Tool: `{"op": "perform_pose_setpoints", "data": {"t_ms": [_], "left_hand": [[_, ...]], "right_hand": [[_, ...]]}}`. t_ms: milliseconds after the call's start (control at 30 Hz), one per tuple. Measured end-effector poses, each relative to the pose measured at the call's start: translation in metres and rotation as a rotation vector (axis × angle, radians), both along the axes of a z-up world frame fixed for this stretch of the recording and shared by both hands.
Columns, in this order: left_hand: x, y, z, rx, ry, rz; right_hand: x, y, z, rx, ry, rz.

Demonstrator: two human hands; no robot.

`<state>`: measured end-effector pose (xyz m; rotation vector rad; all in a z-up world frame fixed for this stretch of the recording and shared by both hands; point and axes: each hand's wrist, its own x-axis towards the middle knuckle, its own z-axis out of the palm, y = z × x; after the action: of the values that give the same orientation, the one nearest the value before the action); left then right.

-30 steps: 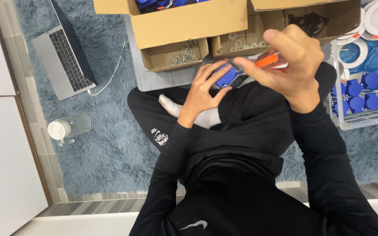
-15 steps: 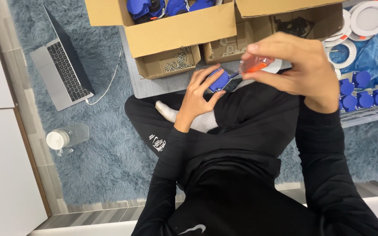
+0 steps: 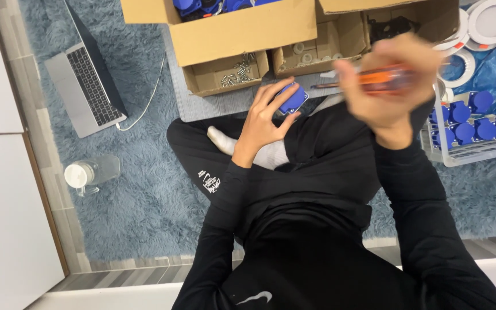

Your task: Assembling or disassembling small blue electrical boxes using a screwdriver while sitting on the floor.

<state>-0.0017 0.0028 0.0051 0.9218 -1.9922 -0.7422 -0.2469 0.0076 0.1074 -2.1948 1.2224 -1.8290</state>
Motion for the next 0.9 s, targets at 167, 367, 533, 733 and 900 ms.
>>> {"op": "perform_pose_setpoints", "data": {"t_ms": [167, 367, 533, 733, 900], "left_hand": [[0.0, -0.001, -0.006, -0.005, 0.007, -0.002], [0.0, -0.007, -0.021, -0.079, 0.019, -0.017], [-0.004, -0.012, -0.036, -0.219, -0.006, 0.005], [-0.002, -0.008, -0.038, -0.235, -0.066, 0.064], [-0.002, -0.004, -0.038, -0.276, -0.104, 0.183]], "right_hand": [[-0.012, 0.019, 0.048, 0.122, -0.092, 0.18], [0.007, 0.05, 0.032, 0.772, 0.154, 0.455], [0.045, 0.09, -0.065, 1.085, 0.36, 0.819], [0.074, 0.137, -0.156, 1.176, 0.373, 0.773], [0.066, 0.131, -0.138, 1.117, 0.198, 0.688]]}}
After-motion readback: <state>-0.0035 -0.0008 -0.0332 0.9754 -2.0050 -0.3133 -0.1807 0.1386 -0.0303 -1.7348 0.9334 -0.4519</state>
